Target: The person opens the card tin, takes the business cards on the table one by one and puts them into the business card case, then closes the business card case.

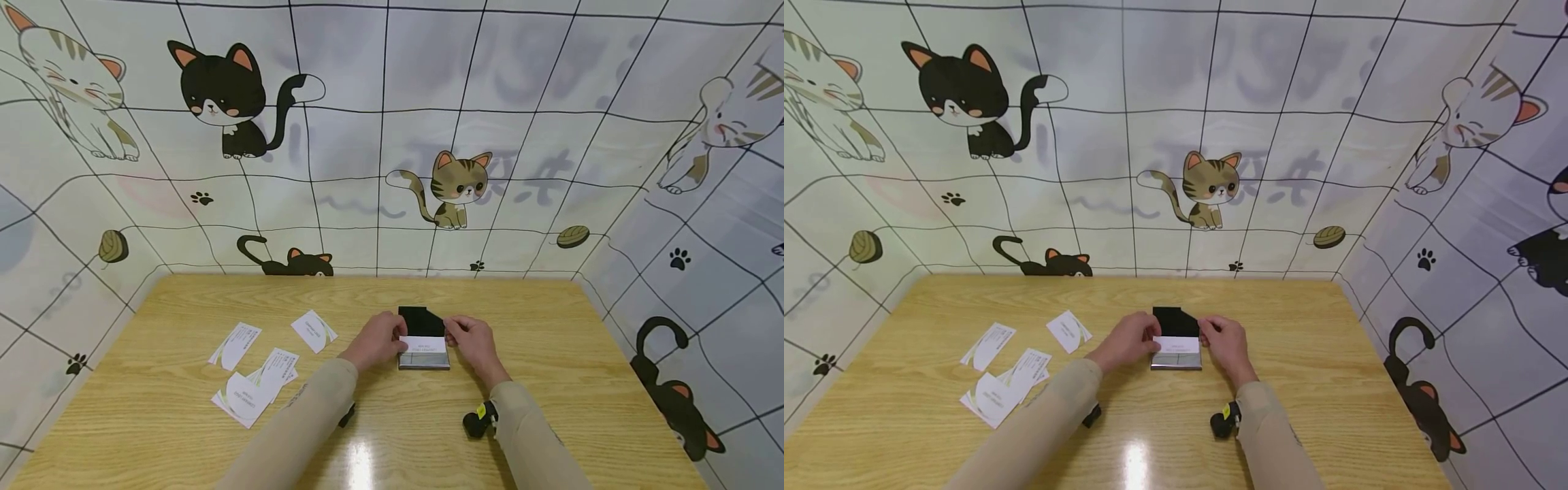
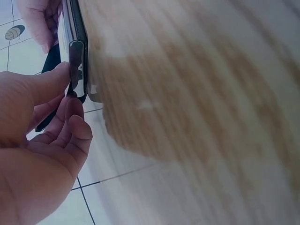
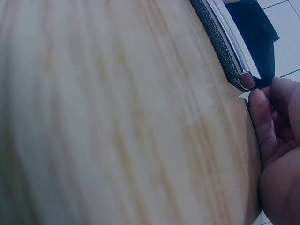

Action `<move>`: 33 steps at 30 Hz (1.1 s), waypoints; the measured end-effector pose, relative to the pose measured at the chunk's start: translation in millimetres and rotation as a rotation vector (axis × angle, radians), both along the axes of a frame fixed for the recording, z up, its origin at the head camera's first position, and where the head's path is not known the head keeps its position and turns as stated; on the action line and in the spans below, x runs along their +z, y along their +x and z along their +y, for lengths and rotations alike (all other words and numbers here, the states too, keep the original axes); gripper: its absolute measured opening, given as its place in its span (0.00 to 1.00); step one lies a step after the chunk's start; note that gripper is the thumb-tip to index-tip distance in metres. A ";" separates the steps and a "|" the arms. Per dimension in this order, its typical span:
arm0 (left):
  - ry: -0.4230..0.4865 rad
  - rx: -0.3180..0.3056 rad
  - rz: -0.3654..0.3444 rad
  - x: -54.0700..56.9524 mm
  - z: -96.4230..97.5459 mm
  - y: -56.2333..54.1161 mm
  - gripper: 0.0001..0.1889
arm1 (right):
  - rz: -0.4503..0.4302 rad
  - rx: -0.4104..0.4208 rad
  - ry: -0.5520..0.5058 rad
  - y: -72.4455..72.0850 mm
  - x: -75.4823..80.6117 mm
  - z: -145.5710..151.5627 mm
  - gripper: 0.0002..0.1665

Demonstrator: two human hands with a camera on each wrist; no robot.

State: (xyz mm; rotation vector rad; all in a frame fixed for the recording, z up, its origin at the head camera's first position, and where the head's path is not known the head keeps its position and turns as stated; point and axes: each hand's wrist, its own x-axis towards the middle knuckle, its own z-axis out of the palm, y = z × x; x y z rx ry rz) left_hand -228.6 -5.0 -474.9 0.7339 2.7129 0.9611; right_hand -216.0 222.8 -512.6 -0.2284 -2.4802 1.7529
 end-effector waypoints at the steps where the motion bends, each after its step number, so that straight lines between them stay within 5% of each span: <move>1: -0.004 -0.008 0.005 0.1 -0.1 0.5 0.04 | 0.002 0.003 0.007 0.3 0.0 0.1 0.13; 9: -0.021 -0.043 0.044 -2.3 -1.9 1.7 0.07 | 0.008 0.004 -0.004 0.3 -0.9 0.0 0.13; 16: -0.029 -0.052 -0.015 -1.8 -5.9 5.1 0.18 | -0.002 0.003 0.019 1.2 0.3 -2.4 0.14; 33: -0.167 -0.029 0.004 11.2 7.3 8.0 0.16 | -0.004 -0.002 0.008 0.4 2.2 -1.1 0.13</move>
